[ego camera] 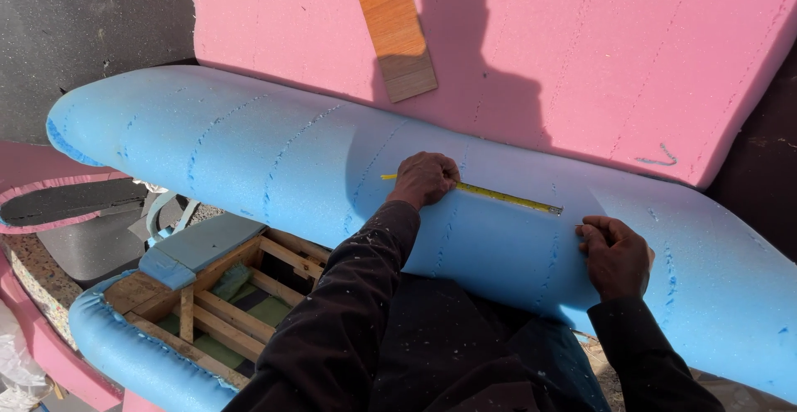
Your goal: The person measures a large blue foam block using a yellow tape measure and a pencil. They mark multiple points along the curved surface of the foam, moving the tape measure to different positions to take measurements.
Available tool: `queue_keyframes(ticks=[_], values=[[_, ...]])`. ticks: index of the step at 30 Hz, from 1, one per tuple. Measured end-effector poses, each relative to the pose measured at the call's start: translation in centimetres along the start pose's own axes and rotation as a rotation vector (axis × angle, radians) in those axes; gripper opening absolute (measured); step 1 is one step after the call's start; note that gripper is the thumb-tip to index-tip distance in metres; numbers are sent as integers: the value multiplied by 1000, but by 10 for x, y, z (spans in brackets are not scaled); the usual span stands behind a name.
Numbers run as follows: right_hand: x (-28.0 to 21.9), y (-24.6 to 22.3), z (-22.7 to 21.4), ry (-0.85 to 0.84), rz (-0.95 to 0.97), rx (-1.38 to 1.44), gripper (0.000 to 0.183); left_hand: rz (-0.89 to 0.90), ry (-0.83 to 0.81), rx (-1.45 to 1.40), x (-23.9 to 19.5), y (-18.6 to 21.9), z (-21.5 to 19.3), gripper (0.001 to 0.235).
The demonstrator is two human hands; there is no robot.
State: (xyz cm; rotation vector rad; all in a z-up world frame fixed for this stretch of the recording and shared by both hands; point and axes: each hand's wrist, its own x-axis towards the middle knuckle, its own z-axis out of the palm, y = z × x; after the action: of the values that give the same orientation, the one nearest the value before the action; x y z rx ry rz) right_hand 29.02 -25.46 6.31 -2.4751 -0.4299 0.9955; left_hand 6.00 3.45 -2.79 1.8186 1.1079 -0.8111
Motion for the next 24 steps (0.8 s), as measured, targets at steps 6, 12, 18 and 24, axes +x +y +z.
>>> queue_keyframes(ticks=[6,12,18,24], values=[[13,6,4,-26,16,-172,21,-38,-14,17,-1,3,1,22],[19,12,5,-11,1,-194,18,-21,-46,19,5,3,-2,16],[33,8,14,-109,-128,-161,15,30,74,-93,3,-7,7,10],[39,0,26,-95,-153,-224,14,25,78,-59,5,-10,9,8]])
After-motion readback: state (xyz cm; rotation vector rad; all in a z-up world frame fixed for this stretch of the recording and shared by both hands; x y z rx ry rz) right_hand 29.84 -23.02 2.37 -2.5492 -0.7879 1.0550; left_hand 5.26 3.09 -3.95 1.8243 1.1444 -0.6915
